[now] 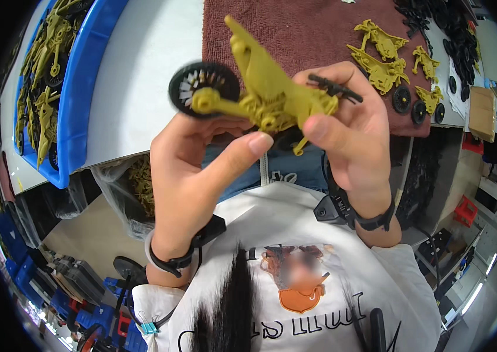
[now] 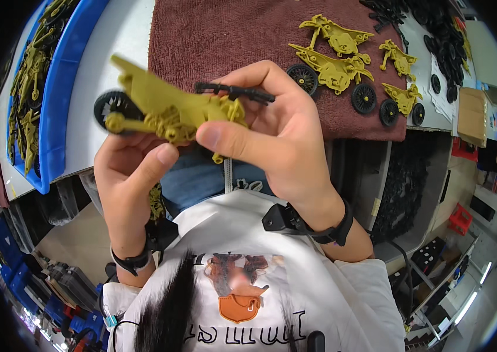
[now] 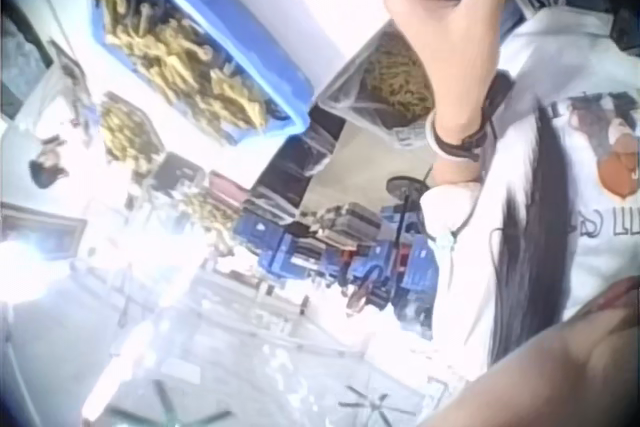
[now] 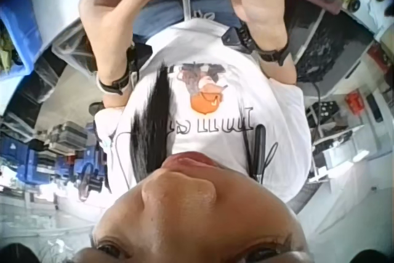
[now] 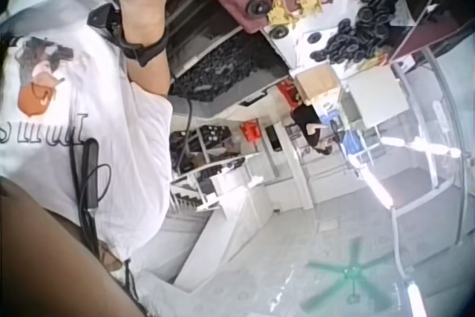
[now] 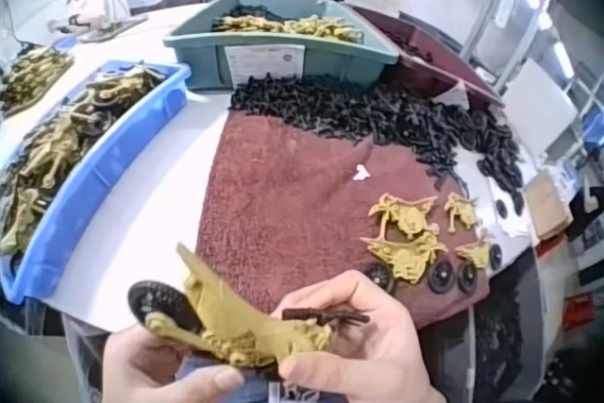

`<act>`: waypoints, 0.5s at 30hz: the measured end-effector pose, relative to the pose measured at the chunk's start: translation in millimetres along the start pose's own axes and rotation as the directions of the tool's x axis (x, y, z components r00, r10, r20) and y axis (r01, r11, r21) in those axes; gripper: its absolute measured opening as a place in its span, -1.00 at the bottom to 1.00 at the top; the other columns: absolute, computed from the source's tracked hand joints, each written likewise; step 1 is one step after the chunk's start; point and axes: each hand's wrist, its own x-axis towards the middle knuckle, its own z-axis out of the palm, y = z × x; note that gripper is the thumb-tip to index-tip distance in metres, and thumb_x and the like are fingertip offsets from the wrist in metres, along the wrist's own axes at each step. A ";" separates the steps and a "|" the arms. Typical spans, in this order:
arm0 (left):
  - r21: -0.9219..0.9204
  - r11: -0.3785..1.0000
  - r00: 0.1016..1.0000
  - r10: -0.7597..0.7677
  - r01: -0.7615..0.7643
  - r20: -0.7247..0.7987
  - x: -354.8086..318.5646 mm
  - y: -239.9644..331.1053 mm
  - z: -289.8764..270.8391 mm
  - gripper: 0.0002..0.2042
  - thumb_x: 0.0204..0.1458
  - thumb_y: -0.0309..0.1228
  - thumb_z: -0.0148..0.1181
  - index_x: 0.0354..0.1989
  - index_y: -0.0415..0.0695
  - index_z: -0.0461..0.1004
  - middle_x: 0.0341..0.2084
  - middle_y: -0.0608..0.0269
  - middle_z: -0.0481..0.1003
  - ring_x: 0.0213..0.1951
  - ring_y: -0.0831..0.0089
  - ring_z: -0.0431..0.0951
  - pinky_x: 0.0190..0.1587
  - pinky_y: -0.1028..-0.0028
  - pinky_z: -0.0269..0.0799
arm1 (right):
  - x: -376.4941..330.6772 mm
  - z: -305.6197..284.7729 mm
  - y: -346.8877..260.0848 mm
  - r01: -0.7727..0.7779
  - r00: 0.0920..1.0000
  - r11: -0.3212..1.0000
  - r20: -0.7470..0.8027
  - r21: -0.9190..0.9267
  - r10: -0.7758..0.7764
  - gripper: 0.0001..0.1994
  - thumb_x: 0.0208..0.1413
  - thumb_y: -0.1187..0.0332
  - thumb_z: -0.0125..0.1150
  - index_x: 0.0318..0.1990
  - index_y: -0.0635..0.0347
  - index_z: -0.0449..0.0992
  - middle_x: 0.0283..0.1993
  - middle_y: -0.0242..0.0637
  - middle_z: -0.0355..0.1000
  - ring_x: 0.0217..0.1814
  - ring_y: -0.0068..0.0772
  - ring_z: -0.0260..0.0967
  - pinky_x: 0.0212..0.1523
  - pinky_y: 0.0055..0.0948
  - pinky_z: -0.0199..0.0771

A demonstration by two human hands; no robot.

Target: Assembling plastic toy motorcycles by attaching wheels and other components to the body frames.

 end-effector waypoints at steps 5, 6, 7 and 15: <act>-0.070 0.977 0.979 0.201 -0.200 0.012 -1.0 -5.7 -0.7 -0.58 -0.12 -0.59 0.40 -0.03 -0.34 0.44 -0.12 0.16 0.52 -0.11 0.45 0.51 0.01 0.45 0.38 | 2.0 -0.5 -1.0 0.111 0.993 0.963 0.059 -0.246 -0.099 -0.52 -0.09 0.64 0.36 0.05 0.32 0.39 0.01 -0.26 0.39 0.08 -0.45 0.35 0.13 -0.46 0.36; -0.017 0.972 0.972 0.236 -0.235 0.017 -0.6 -9.0 -1.4 -0.57 -0.11 -0.59 0.41 -0.03 -0.34 0.44 -0.13 0.17 0.51 -0.12 0.45 0.51 -0.01 0.46 0.39 | 1.9 -5.4 1.6 0.163 0.980 0.946 0.157 -0.279 -0.123 -0.54 -0.09 0.65 0.36 0.03 0.33 0.41 0.01 -0.26 0.39 0.07 -0.45 0.36 0.12 -0.47 0.36; 0.036 0.963 0.963 0.268 -0.268 0.025 0.2 -10.7 -2.1 -0.57 -0.11 -0.58 0.41 -0.03 -0.33 0.44 -0.14 0.18 0.51 -0.13 0.45 0.51 -0.02 0.47 0.40 | 2.2 -8.0 3.4 0.217 0.957 0.927 0.253 -0.306 -0.141 -0.56 -0.09 0.66 0.35 0.01 0.34 0.43 0.01 -0.26 0.38 0.06 -0.44 0.36 0.12 -0.47 0.35; 0.368 0.767 0.828 0.561 -0.525 0.012 -0.2 -21.7 3.6 -0.78 -0.15 -0.60 0.37 -0.28 -0.27 0.53 -0.32 0.15 0.54 -0.26 0.36 0.51 -0.18 0.47 0.41 | 1.7 12.1 -4.6 0.389 0.920 0.661 0.308 -0.642 -0.242 -0.64 -0.23 0.56 0.50 -0.19 0.37 0.58 -0.15 -0.11 0.49 -0.18 -0.39 0.52 -0.16 -0.50 0.53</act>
